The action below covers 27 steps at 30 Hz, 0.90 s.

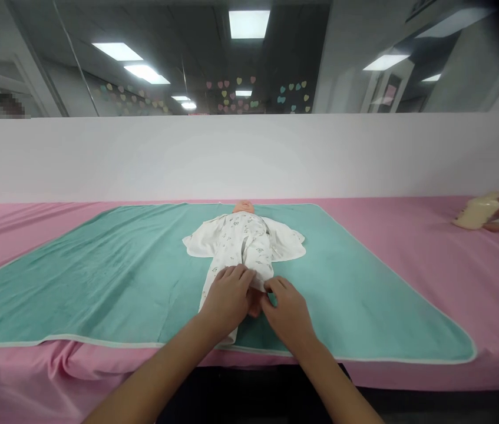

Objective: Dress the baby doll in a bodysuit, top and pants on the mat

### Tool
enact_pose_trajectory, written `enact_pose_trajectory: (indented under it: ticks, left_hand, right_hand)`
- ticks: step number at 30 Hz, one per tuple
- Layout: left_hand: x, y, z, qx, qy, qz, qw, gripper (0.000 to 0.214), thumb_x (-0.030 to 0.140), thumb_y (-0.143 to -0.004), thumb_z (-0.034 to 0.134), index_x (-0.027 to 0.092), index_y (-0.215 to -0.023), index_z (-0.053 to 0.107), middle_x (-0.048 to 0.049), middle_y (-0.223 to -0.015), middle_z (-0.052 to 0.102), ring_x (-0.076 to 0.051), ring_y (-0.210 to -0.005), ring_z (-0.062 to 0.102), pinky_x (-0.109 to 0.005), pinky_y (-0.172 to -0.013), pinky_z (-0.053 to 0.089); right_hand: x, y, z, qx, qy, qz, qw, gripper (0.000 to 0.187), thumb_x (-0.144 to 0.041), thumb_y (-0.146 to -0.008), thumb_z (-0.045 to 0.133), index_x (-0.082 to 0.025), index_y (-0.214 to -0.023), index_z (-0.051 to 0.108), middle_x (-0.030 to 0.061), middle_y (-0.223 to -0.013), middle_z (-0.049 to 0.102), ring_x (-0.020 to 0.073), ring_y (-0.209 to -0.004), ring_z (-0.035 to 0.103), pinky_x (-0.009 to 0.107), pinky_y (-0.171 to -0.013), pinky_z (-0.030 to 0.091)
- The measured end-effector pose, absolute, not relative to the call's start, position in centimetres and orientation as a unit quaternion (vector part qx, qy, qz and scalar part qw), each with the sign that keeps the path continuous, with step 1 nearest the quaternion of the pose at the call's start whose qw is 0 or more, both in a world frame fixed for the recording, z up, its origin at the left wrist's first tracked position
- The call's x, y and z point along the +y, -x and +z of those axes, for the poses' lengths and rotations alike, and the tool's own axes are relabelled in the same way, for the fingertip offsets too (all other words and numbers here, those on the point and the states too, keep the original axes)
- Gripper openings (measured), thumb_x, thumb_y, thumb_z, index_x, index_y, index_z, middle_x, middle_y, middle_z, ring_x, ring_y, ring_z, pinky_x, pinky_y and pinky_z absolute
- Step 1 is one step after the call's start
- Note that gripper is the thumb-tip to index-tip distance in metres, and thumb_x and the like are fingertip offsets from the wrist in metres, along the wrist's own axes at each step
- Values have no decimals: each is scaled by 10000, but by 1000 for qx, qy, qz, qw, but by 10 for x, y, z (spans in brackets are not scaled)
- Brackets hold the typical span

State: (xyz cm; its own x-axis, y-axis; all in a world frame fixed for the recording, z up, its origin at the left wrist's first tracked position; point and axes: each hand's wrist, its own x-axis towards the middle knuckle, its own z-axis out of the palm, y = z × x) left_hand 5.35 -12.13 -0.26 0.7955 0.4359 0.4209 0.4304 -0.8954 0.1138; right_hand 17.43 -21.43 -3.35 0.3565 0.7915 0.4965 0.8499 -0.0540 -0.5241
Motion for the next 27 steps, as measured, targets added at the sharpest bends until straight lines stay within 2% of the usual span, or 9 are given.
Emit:
enact_pose_trajectory:
  ticks: [3,6,10,13,18,23,27]
  left_hand:
    - [-126,-56,1,246,-942,228,20,203,164,-773,493,210,-969,519,-30,-952,545,-187,-851,503,-331,-745,413]
    - [-127,-57,3,257,-941,221,7,139,141,-779,449,198,-887,516,-26,-885,544,-174,-776,494,-308,-678,395]
    - [-128,-50,4,255,-947,194,-24,140,100,-795,401,186,-833,505,-21,-812,552,-177,-767,502,-313,-685,391]
    - [-136,-36,3,256,-948,186,-39,142,93,-779,426,193,-841,506,-23,-825,558,-186,-795,510,-312,-674,390]
    - [-161,-11,-3,231,-956,167,-67,202,41,-767,388,205,-823,493,-19,-777,535,-187,-731,482,-319,-612,360]
    - [-181,-2,-13,203,-966,141,-78,238,25,-734,408,208,-854,501,-25,-807,541,-194,-708,462,-336,-594,355]
    - [-187,0,-15,179,-975,123,-39,145,71,-712,461,201,-750,513,-26,-784,558,-190,-689,475,-343,-584,377]
  right_hand:
    - [-222,-170,-26,-565,683,-3,463,67,-133,-790,449,-199,-777,456,4,-807,526,144,-766,480,265,-685,376]
    - [-226,-169,-28,-557,674,28,486,71,-188,-835,414,-199,-769,439,-5,-755,512,135,-703,472,258,-639,374]
    - [-229,-170,-38,-557,691,63,457,54,-184,-815,436,-206,-771,415,-37,-674,473,118,-598,432,239,-557,345]
    - [-235,-167,-45,-583,687,32,433,102,-112,-754,462,-204,-761,419,-34,-692,476,118,-619,429,236,-552,328]
    - [-251,-158,-55,-636,657,-21,404,177,-26,-708,432,-195,-760,427,-7,-750,482,132,-677,428,258,-589,329]
    - [-269,-152,-65,-665,638,-90,377,166,-23,-731,428,-189,-740,434,3,-718,484,159,-696,423,290,-593,312]
    - [-279,-153,-68,-687,634,-118,333,172,-27,-752,419,-188,-772,476,14,-740,504,168,-707,438,303,-605,336]
